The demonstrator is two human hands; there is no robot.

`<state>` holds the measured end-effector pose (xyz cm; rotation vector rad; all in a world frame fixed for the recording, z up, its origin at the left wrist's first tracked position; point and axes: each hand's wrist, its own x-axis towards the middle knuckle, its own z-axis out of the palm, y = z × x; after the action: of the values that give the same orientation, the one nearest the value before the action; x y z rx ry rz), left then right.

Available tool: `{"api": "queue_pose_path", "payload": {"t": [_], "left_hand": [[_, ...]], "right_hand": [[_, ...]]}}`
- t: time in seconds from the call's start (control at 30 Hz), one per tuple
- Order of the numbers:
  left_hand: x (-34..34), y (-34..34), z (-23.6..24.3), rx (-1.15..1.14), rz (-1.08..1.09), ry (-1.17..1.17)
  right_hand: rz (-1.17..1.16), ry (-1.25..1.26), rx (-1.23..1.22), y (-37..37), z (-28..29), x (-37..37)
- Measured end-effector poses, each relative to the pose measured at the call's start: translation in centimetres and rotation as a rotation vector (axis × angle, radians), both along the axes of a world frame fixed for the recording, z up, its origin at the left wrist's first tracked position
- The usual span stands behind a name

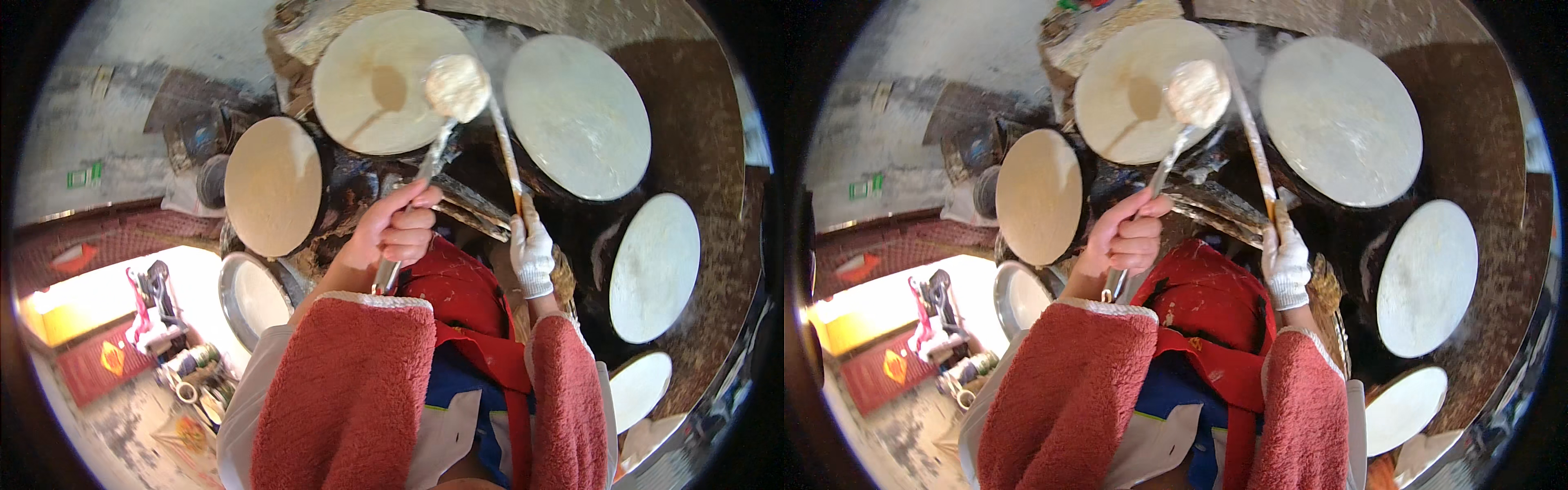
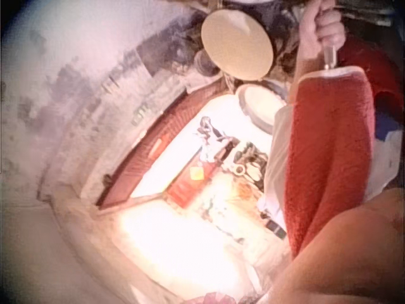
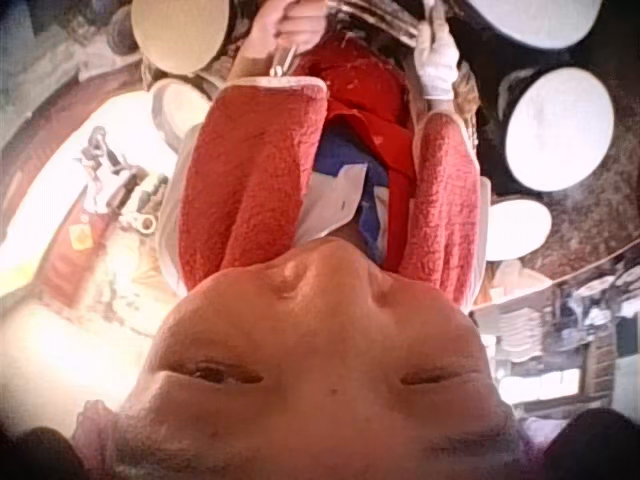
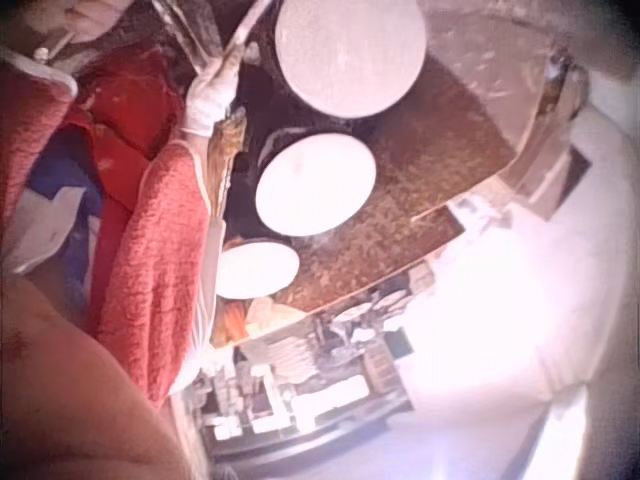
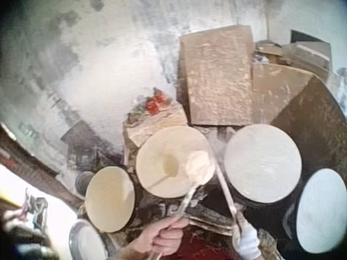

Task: The person ladles batter onto multiple hot griddles and spreads it into thin circular crepes using a wooden spreader. They flip the crepes and transfer finished ones to a nearby stack.

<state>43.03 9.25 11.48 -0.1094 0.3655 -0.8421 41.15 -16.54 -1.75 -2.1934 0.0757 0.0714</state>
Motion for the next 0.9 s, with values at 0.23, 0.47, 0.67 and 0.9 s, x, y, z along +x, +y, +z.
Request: {"api": "queue_pose_path", "payload": {"t": [0.23, 0.47, 0.67, 0.9], "left_hand": [[-7.6, 13.9, 5.1, 0.303, 0.327, -0.211], [-11.7, 21.4, 6.0, 0.629, 0.142, -0.059], [-9.9, 23.8, 0.5, 0.314, 0.119, 0.150], [-10.1, 27.4, 1.4, 0.047, 0.246, 0.142]], "right_hand": [[0.304, -0.088, -0.071, 13.3, 0.4, 7.4], [0.416, -0.142, -0.467, 19.3, 1.2, 10.5], [0.477, -0.051, -0.599, 19.8, 3.3, 9.1], [0.354, 0.048, -0.568, 20.3, 6.1, 6.0]]}}
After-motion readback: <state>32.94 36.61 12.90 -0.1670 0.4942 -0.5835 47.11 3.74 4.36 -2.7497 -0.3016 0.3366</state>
